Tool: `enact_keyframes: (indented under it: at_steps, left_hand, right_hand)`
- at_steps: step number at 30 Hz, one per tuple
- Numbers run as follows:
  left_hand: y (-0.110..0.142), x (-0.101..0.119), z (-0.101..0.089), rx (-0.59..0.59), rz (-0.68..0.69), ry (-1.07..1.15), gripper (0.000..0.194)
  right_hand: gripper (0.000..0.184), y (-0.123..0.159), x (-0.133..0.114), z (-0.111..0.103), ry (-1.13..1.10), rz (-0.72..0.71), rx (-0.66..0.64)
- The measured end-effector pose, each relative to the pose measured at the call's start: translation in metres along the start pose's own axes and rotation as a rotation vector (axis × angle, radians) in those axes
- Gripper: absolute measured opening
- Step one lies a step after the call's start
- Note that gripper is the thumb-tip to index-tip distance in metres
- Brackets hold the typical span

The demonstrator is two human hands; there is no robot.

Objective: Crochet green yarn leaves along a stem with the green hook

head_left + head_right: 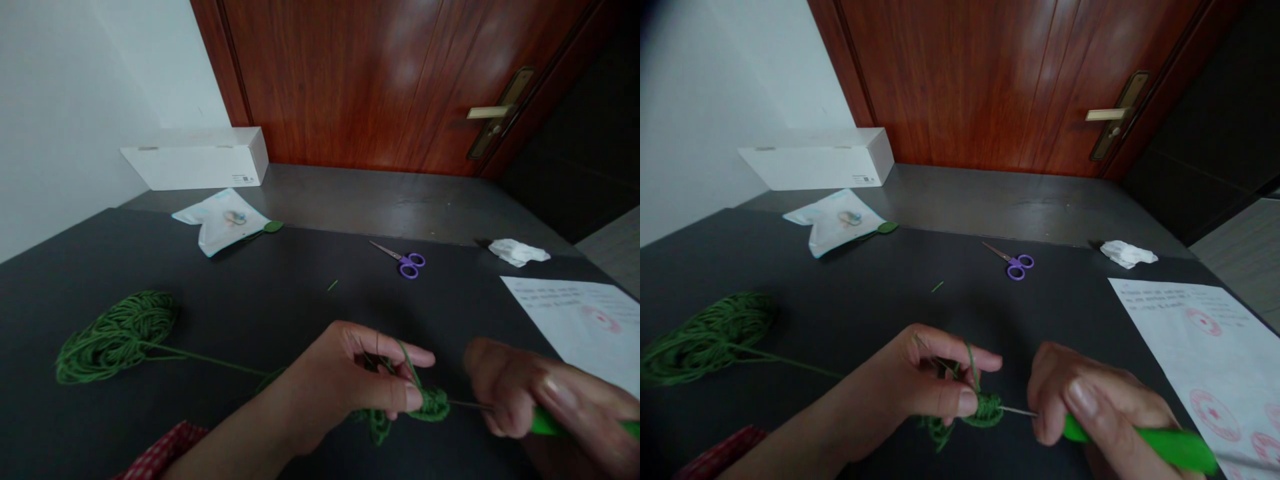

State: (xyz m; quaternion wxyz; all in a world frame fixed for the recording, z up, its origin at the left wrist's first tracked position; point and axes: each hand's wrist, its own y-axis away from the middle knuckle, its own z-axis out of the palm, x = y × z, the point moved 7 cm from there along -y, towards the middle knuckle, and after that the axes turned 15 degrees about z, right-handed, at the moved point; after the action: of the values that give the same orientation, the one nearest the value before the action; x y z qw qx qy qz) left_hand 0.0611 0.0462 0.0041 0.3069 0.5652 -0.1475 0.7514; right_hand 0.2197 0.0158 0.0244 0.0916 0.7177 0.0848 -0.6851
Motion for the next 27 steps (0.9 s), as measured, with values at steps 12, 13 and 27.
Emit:
enact_keyframes:
  at_steps: [12, 13, 27]
  left_hand:
    - [-0.007, 0.001, -0.008, 0.140, 0.135, 0.045, 0.029]
    - [-0.007, 0.002, -0.009, 0.167, 0.146, 0.011, 0.030]
    - [-0.008, 0.002, -0.010, 0.415, 0.211, -0.179, 0.006]
  right_hand:
    - [0.029, -0.022, 0.039, 0.026, -0.841, 0.527, 0.055]
    - [0.029, -0.022, 0.039, 0.027, -0.847, 0.520, 0.060]
    - [0.032, -0.003, 0.009, 0.025, 0.132, -0.091, 0.252]
